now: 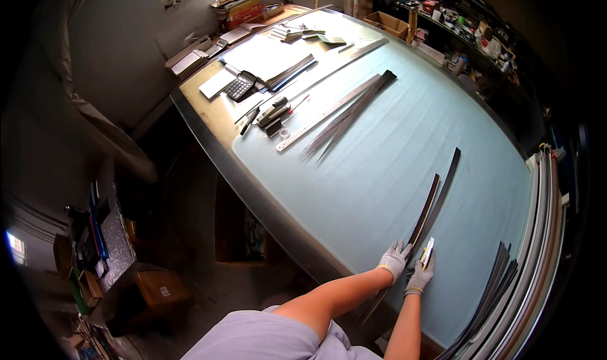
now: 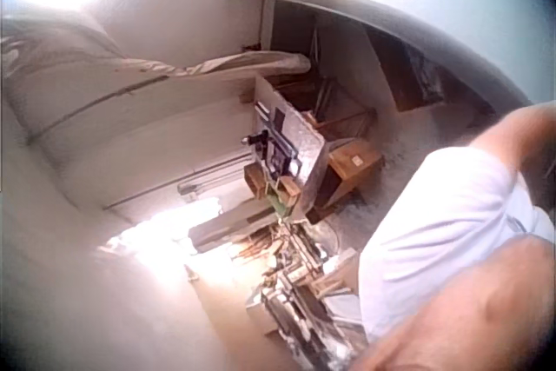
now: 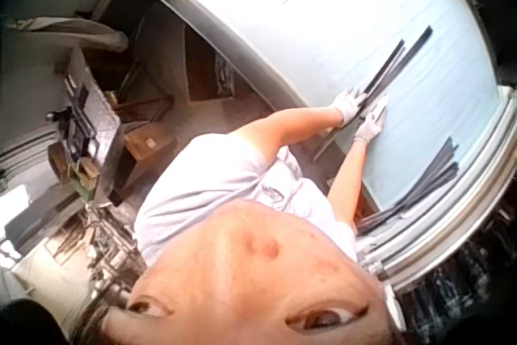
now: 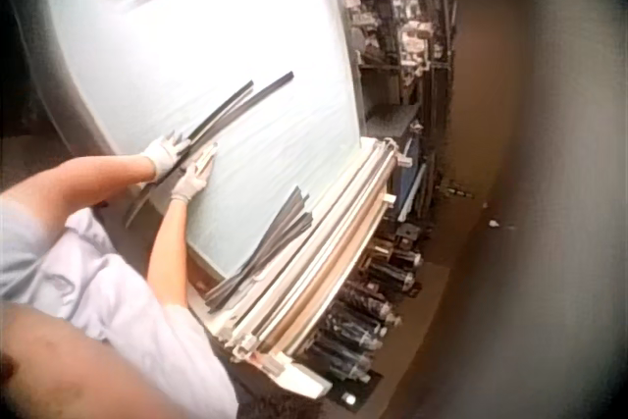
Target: The person uses a utility knife to cut long, dark rubber strips on a large glass table. They align the strips, score them with the blade, and snap them into shorter pieces.
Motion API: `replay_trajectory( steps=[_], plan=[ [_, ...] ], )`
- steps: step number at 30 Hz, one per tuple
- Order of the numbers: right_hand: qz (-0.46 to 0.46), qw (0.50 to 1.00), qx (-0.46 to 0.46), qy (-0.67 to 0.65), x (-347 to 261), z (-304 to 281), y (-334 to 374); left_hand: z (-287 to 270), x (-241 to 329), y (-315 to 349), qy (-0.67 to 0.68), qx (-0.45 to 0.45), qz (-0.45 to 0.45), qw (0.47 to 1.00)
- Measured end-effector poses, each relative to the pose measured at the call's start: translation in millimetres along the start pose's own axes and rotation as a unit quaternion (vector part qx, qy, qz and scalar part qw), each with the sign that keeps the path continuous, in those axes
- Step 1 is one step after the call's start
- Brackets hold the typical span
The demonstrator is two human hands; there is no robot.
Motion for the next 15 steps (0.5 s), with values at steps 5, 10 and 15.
replay_trajectory(
  steps=[5,10,15],
  plan=[
    [0.008,1.0,0.01,-0.009,20.0,-20.5,-14.5,-5.5,7.5,-4.2,0.014,0.013,0.008,1.0],
    [0.006,1.0,0.011,-0.014,33.9,-22.7,-15.2,-0.9,3.5,-3.0,0.027,0.032,-0.005,0.999],
    [0.007,1.0,0.008,-0.01,12.0,-9.6,1.4,-3.8,0.9,-0.5,-0.003,0.021,0.003,1.0]
  ],
)
Point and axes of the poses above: each hand's wrist, its own y-axis away from the middle knuckle, its own z-axis out of the palm, x = y × z, the point moved 5 cm from there along -y, towards the middle knuckle, and after that the axes turned 12 degrees about -y, right-handed, at the moved point
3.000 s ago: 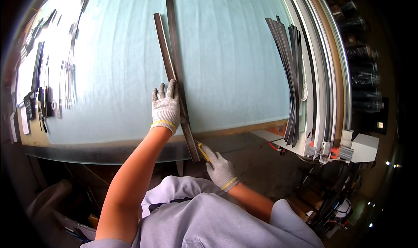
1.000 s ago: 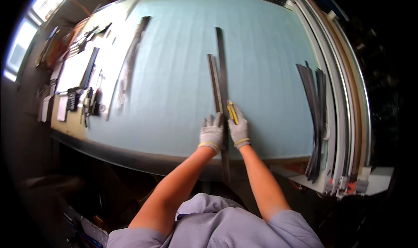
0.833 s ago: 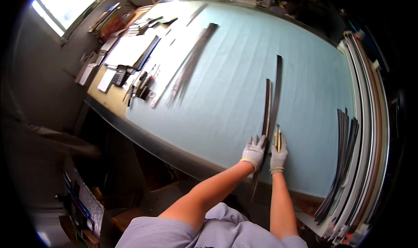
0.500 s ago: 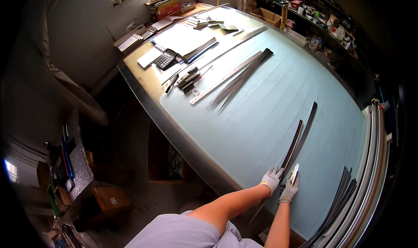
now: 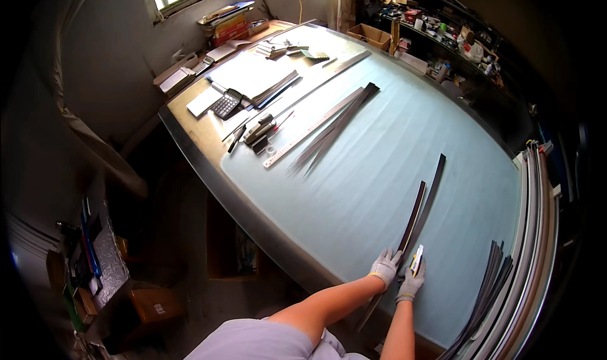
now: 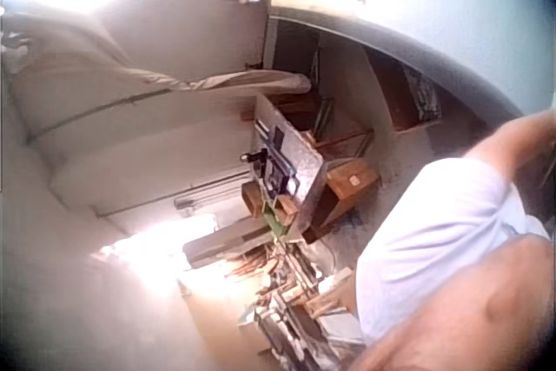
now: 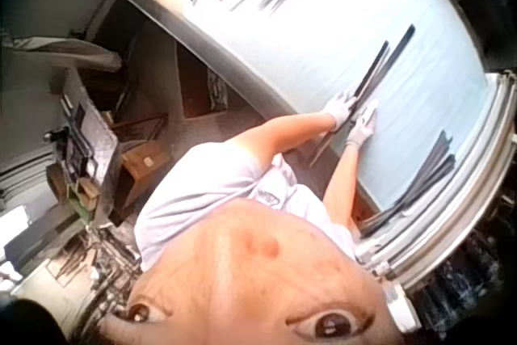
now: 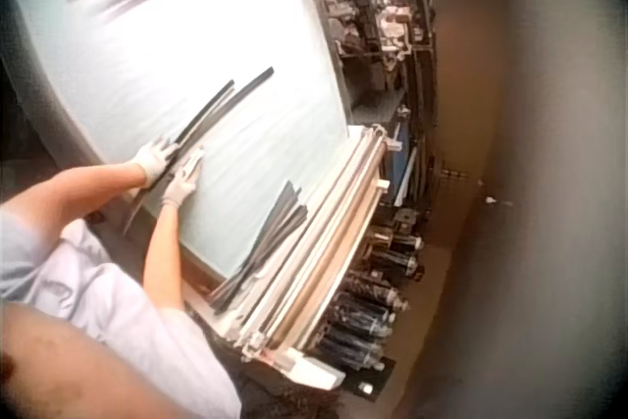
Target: The person uses a utility knife to cut long, dark rubber strips on a large glass table. They align the strips, score them with the blade, and snap them into shorter pieces.
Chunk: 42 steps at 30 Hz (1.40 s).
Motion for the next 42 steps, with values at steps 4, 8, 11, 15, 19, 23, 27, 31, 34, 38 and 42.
replay_trajectory(
  steps=[4,8,11,15,19,23,27,31,34,38,42],
  plan=[
    [-0.025,1.0,-0.001,0.005,-7.5,-1.3,3.3,-5.3,1.8,3.4,-0.016,-0.046,0.02,0.999],
    [0.007,1.0,-0.004,-0.022,-21.8,9.4,16.0,0.0,-3.1,3.2,-0.024,-0.049,0.007,0.998],
    [-0.013,0.999,-0.005,-0.036,-8.5,-7.5,12.0,-6.8,2.8,3.3,-0.035,-0.055,0.023,0.998],
    [-0.008,0.999,0.0,-0.037,4.6,-11.0,10.4,-0.7,1.4,2.4,-0.044,-0.042,0.022,0.998],
    [0.009,0.999,0.002,-0.052,2.6,-11.8,11.6,-4.4,1.1,5.7,-0.049,-0.035,0.017,0.998],
    [-0.009,0.999,0.009,-0.032,-9.6,-7.7,14.8,-6.9,0.3,5.9,-0.04,-0.032,0.009,0.999],
    [0.029,0.998,0.012,-0.05,-21.0,-1.0,20.9,-6.8,-1.6,5.8,-0.037,-0.037,0.003,0.999],
    [0.025,0.998,0.013,-0.049,-12.0,-5.4,18.4,-14.3,-2.0,8.5,-0.047,-0.063,0.013,0.997],
    [-0.019,0.999,0.015,-0.03,13.2,-17.6,7.2,-15.3,0.1,8.5,-0.052,-0.062,0.017,0.997],
    [-0.078,0.997,0.015,-0.01,38.4,-28.3,-3.4,-3.9,0.0,2.7,-0.046,-0.046,0.013,0.998],
    [-0.035,0.999,0.016,-0.031,24.0,-14.9,7.9,-9.8,-5.0,8.6,-0.05,-0.068,0.011,0.996]
  ],
)
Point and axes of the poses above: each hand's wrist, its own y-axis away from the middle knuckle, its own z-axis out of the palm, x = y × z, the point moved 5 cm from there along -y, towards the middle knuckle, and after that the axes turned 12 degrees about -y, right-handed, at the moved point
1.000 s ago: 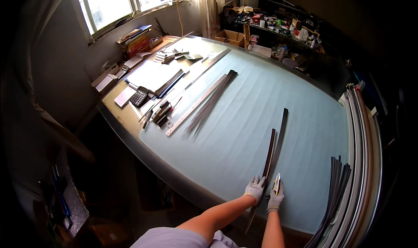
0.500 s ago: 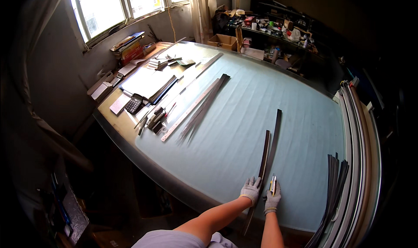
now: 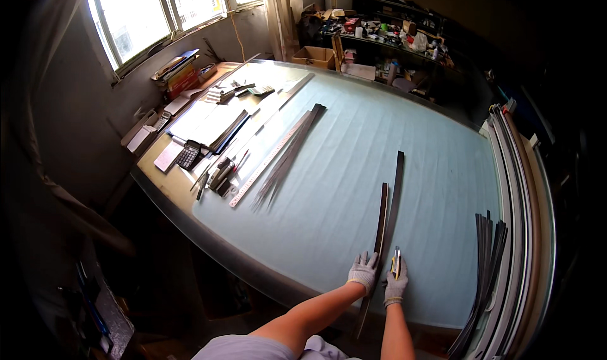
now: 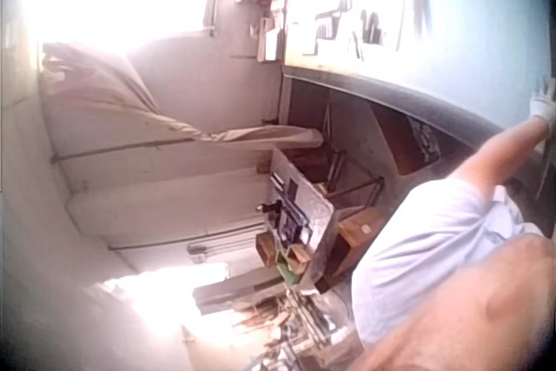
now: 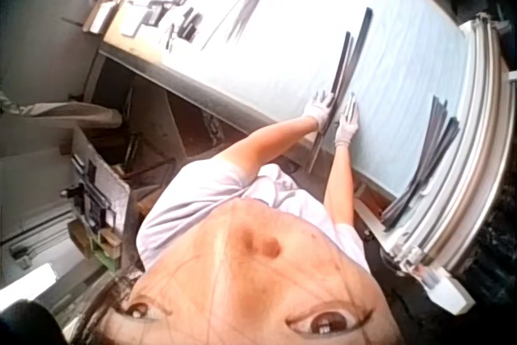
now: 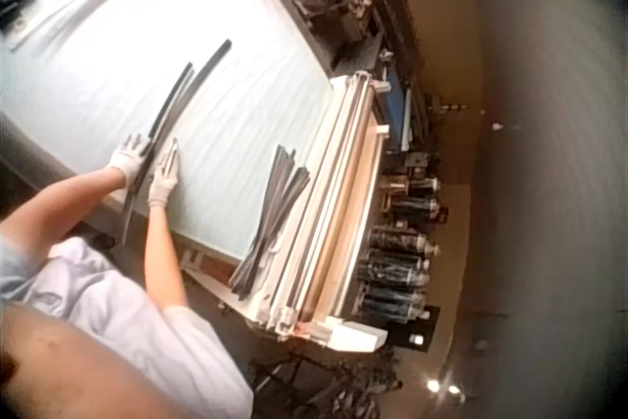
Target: The person uses a utility knife to cut long, dark rubber strips on a large glass table. They align the strips, score them with the blade, and snap them into shorter pieces.
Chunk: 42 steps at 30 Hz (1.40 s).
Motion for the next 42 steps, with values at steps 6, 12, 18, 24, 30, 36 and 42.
replay_trajectory(
  steps=[6,12,18,24,30,36,42],
  plan=[
    [-0.054,0.998,-0.001,0.029,18.2,-17.2,-10.7,-8.0,5.4,-2.0,-0.01,0.006,0.01,1.0],
    [-0.024,1.0,0.003,-0.002,4.9,-4.4,-2.8,-2.3,2.8,-0.9,-0.011,0.011,0.003,1.0],
    [-0.04,0.999,0.001,0.012,6.9,-6.9,-5.1,0.9,4.1,-3.7,-0.002,0.016,0.0,1.0],
    [0.001,1.0,-0.003,0.017,22.8,-14.8,-9.3,2.9,3.9,-4.2,-0.003,0.017,-0.002,1.0],
    [-0.053,0.998,-0.004,0.034,30.5,-15.3,-12.0,9.6,3.1,-8.0,0.001,0.024,-0.008,1.0],
    [-0.039,0.998,-0.007,0.056,20.5,-15.5,-10.7,-9.0,3.7,1.0,0.005,-0.006,0.006,1.0],
    [0.005,1.0,-0.005,0.031,12.1,-12.4,-6.7,-0.5,6.2,-5.4,-0.001,0.01,0.007,1.0]
  ],
)
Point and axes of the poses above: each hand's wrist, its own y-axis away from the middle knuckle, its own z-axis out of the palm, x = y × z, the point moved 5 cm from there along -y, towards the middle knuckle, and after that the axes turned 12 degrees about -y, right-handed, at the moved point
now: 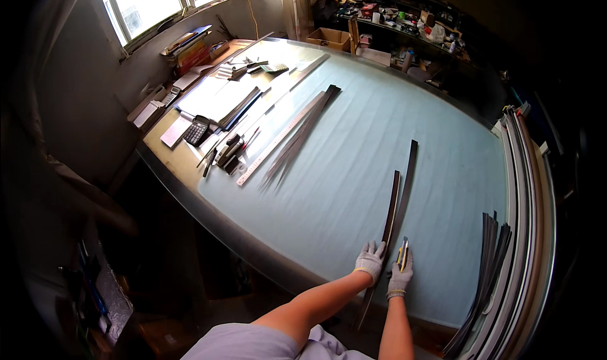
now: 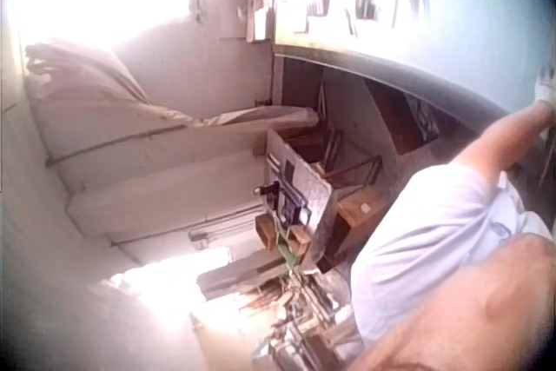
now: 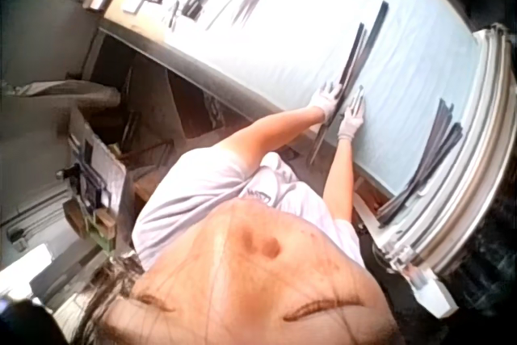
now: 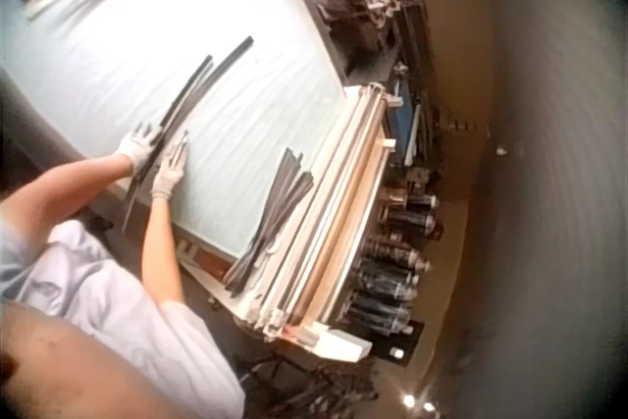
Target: The person uses a utility knife to cut long, dark rubber strips on a large glass table. They align the strips, score them with the blade, and snap them into shorter pieces.
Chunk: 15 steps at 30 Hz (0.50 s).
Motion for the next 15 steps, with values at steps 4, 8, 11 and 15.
replay_trajectory(
  steps=[4,8,11,15],
  plan=[
    [-0.008,1.0,-0.019,0.003,-15.6,11.0,5.6,11.5,-1.3,-5.4,0.006,0.012,-0.011,1.0],
    [-0.027,0.999,-0.022,0.027,-17.5,8.8,3.2,13.1,2.2,-10.0,0.015,0.011,-0.012,1.0],
    [0.004,0.999,-0.014,0.032,-37.1,17.0,10.4,4.0,-1.3,-4.6,0.01,-0.007,-0.007,1.0],
    [0.006,0.999,-0.018,0.043,-61.7,30.3,21.0,3.7,-2.6,0.5,0.02,-0.01,-0.013,1.0]
  ],
)
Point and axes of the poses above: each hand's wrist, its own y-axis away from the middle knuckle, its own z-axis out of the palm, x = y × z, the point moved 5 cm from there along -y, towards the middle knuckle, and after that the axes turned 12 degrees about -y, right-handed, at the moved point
